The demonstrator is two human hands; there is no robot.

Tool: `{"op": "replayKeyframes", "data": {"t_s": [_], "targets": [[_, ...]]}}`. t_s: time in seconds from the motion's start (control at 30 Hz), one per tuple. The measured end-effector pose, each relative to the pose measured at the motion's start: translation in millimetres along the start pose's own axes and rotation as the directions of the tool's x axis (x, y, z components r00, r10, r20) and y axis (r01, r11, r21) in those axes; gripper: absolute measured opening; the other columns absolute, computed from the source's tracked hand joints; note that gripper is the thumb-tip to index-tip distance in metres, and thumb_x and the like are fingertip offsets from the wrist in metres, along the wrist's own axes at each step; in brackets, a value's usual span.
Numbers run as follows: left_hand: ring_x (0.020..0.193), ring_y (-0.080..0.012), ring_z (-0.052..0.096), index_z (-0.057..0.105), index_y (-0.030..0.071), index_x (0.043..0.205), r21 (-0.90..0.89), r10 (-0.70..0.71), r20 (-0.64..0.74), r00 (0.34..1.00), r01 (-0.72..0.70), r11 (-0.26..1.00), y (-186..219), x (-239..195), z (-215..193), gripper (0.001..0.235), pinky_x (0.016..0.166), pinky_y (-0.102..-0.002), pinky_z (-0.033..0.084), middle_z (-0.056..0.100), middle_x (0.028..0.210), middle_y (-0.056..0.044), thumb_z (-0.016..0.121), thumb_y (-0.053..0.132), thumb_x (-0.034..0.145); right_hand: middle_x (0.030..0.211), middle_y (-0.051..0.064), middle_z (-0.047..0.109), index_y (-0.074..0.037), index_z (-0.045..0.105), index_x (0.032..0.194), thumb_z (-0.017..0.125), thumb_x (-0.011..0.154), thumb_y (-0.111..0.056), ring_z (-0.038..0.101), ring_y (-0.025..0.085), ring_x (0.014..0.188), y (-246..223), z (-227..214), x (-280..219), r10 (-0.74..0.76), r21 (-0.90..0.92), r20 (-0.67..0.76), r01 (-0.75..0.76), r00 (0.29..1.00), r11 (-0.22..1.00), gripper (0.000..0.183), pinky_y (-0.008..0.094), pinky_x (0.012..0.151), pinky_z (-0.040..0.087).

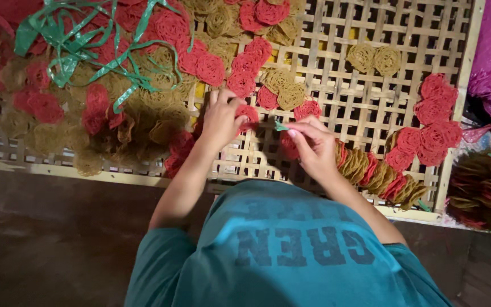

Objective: The person assembles decorative flower-like items by threading a green ribbon through red and brown coiled pieces on a wooden lattice tray. The person repeatedly picks up the coiled pieces, threads the ribbon through them, and places the assembled items back on the tray.

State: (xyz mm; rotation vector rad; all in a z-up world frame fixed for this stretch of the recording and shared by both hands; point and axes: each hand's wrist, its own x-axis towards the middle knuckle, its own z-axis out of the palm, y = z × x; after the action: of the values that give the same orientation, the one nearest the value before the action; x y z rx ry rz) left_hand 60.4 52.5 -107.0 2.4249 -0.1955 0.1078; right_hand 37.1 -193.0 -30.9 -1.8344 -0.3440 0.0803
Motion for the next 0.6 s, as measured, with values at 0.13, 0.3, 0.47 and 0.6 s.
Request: {"op": "replayKeyframes", "data": {"t_s": [0.13,0.3,0.47,0.6], "targets": [[0.104,-0.0366,0.066,0.068,0.010,0.114,-0.104,-0.133,0.042,0.990,0.137,0.985,1,5,1,0.031,0.088,-0.048,0.053,0.072,0.106,-0.014,0.081,0.016,0.086,0.090,0.005,0.067,-0.004,0.078,0.113,0.071,0.095,0.001,0.061,0.012,0.084,-8,0,5,0.003,-0.155,-0.004,-0.003,1.000,0.988,0.019,0.024,0.075,0.049],[0.097,-0.0204,0.079,0.064,0.005,0.111,-0.519,-0.190,-0.021,0.982,0.152,0.841,-3,4,10,0.022,0.082,-0.034,0.065,0.078,0.106,-0.015,0.078,0.011,0.095,0.090,0.008,0.071,-0.003,0.078,0.105,0.079,0.090,-0.003,0.067,0.015,0.081,-15,2,10,-0.028,-0.264,-0.058,0.012,0.998,0.965,0.015,0.027,0.073,0.052],[0.094,-0.0116,0.071,0.054,0.002,0.112,-0.877,-0.341,0.164,0.925,0.295,0.378,4,-6,6,0.018,0.077,-0.031,0.066,0.073,0.107,-0.010,0.065,0.006,0.097,0.088,0.009,0.070,-0.002,0.078,0.101,0.079,0.090,-0.002,0.067,0.017,0.077,-14,7,13,-0.053,-0.316,-0.074,0.027,0.996,0.949,0.011,0.028,0.071,0.052],[0.087,-0.0083,0.065,0.052,0.002,0.112,-0.883,-0.308,0.198,0.931,0.306,0.355,25,-18,-4,0.018,0.075,-0.028,0.062,0.069,0.101,-0.007,0.066,0.005,0.100,0.089,0.010,0.069,-0.001,0.076,0.100,0.079,0.091,-0.001,0.068,0.020,0.079,-12,11,14,-0.161,-0.379,-0.080,0.119,0.984,0.918,0.010,0.030,0.071,0.054]]}}
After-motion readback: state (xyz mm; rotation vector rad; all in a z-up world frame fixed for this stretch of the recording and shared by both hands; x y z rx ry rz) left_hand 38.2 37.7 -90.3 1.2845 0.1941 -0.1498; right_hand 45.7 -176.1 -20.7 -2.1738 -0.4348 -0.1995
